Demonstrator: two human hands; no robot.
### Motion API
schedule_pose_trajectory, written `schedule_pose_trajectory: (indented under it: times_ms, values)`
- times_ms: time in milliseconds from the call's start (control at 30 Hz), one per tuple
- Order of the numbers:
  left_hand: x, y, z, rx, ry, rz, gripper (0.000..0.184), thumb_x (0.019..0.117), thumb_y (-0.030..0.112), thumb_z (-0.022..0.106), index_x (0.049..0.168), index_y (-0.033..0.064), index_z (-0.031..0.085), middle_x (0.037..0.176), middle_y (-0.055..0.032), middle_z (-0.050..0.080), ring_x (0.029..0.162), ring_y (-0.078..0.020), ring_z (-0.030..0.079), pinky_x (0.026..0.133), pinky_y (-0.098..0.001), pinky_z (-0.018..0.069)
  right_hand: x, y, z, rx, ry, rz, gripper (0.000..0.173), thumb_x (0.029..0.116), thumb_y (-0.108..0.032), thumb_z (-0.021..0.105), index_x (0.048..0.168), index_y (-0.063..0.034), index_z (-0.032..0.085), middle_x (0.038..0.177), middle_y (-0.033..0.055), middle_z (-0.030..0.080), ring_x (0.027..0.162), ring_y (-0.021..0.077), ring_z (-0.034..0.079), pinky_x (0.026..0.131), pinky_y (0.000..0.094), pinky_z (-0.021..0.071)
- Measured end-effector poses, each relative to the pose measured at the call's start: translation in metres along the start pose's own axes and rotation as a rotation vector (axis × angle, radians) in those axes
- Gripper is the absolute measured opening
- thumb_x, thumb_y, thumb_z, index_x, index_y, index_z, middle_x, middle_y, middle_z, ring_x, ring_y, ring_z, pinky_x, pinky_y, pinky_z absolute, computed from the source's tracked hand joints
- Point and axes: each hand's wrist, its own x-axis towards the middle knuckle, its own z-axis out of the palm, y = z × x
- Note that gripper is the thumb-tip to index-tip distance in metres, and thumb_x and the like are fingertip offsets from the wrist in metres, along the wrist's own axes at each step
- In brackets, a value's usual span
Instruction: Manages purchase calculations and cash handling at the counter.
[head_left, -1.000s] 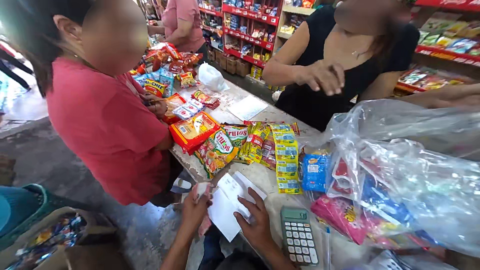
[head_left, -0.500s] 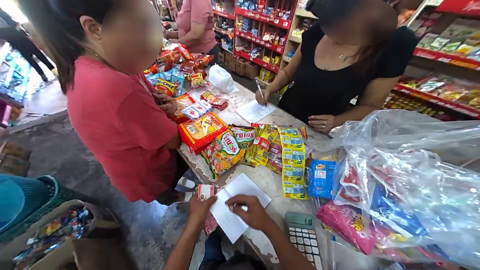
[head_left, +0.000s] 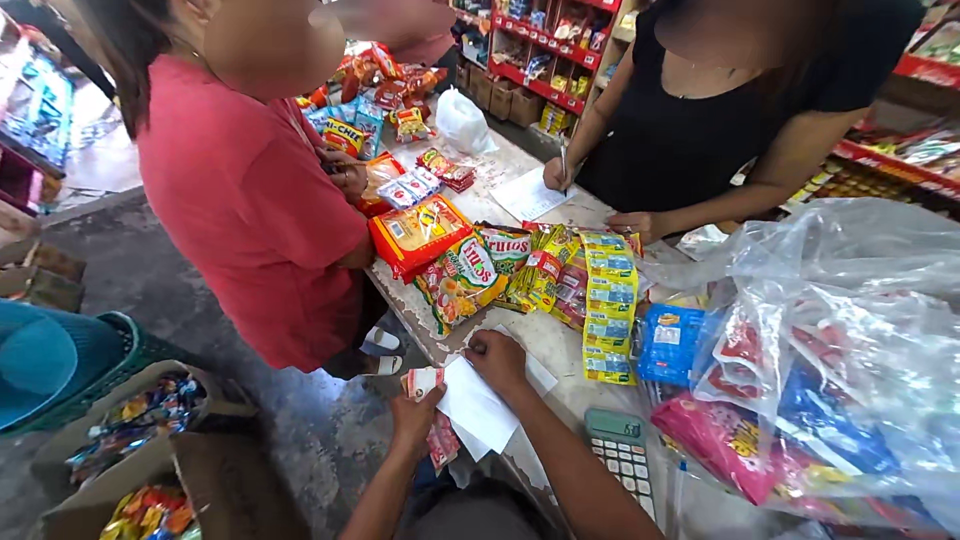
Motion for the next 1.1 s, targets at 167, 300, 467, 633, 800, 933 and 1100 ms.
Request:
schedule_pose_trajectory:
  times_ms: [167,300,467,633,800,933,1100]
  values:
    - [-0.009,-0.014,-0.001,-0.11,0.019,-0.094,0.032,0.0916,0.007,0.075,0.116,-0.0067,0.058,0.083,-0.0173,0.07,0.063,-0.0223,0.069,0.059,-0.0366,0.0609,-0.002,0.0,0.0,0.022,0.022,0.009,0.028,0.0941,-0.035,0.069,0.108,-0.0118,0.075,0.1,0.009,0.073,0.095,0.0269,0.069,0.086,0.0533,0.0524]
    - [-0.017,-0.022,-0.01,-0.191,0.066,-0.065,0.03,0.0928,0.007,0.073,0.116,-0.0061,0.058,0.082,-0.0173,0.07,0.063,-0.0223,0.069,0.058,-0.0362,0.0606,-0.002,0.005,-0.001,0.084,0.032,-0.031,0.023,0.0946,-0.029,0.07,0.108,-0.0108,0.076,0.101,0.0096,0.073,0.095,0.0267,0.069,0.087,0.0528,0.0533]
    - [-0.035,-0.018,-0.012,-0.249,-0.066,-0.105,0.032,0.0957,0.012,0.07,0.121,-0.0042,0.056,0.084,-0.0176,0.071,0.067,-0.0238,0.071,0.061,-0.0394,0.0624,-0.007,0.016,0.012,0.176,0.219,-0.12,0.016,0.0936,-0.02,0.07,0.101,-0.0086,0.077,0.092,0.0088,0.072,0.085,0.0246,0.069,0.08,0.0498,0.0561]
    - [-0.04,-0.023,-0.01,-0.19,-0.074,-0.118,0.034,0.0895,0.0,0.073,0.118,-0.005,0.055,0.083,-0.0182,0.07,0.065,-0.0245,0.071,0.06,-0.0398,0.0624,-0.011,0.016,0.017,0.181,0.328,-0.163,0.014,0.0941,-0.017,0.068,0.099,-0.0064,0.076,0.089,0.01,0.071,0.081,0.0249,0.069,0.076,0.0485,0.0563]
    - [-0.044,-0.031,-0.017,-0.159,-0.059,-0.125,0.033,0.0913,0.001,0.071,0.12,-0.0036,0.054,0.083,-0.0172,0.069,0.065,-0.0231,0.07,0.06,-0.0387,0.0617,-0.01,0.016,0.018,0.2,0.366,-0.166,0.012,0.0944,-0.015,0.067,0.098,-0.0057,0.075,0.088,0.0101,0.071,0.081,0.0248,0.069,0.075,0.0479,0.0566]
    - [-0.048,-0.033,-0.021,-0.133,-0.014,-0.119,0.034,0.0908,0.001,0.071,0.121,-0.0035,0.055,0.086,-0.0168,0.07,0.067,-0.0229,0.071,0.061,-0.0392,0.0624,-0.009,0.015,0.019,0.196,0.357,-0.167,0.012,0.095,-0.014,0.066,0.099,-0.0055,0.074,0.09,0.0109,0.07,0.081,0.0261,0.069,0.073,0.049,0.0558]
    - [-0.05,-0.032,-0.04,-0.091,0.03,-0.085,0.037,0.0924,0.002,0.07,0.125,-0.0029,0.053,0.085,-0.0154,0.069,0.067,-0.0221,0.07,0.062,-0.0393,0.0622,-0.01,0.014,0.016,0.227,0.352,-0.176,0.012,0.0944,-0.012,0.067,0.1,-0.0052,0.074,0.092,0.0115,0.071,0.083,0.0272,0.069,0.075,0.0513,0.0566]
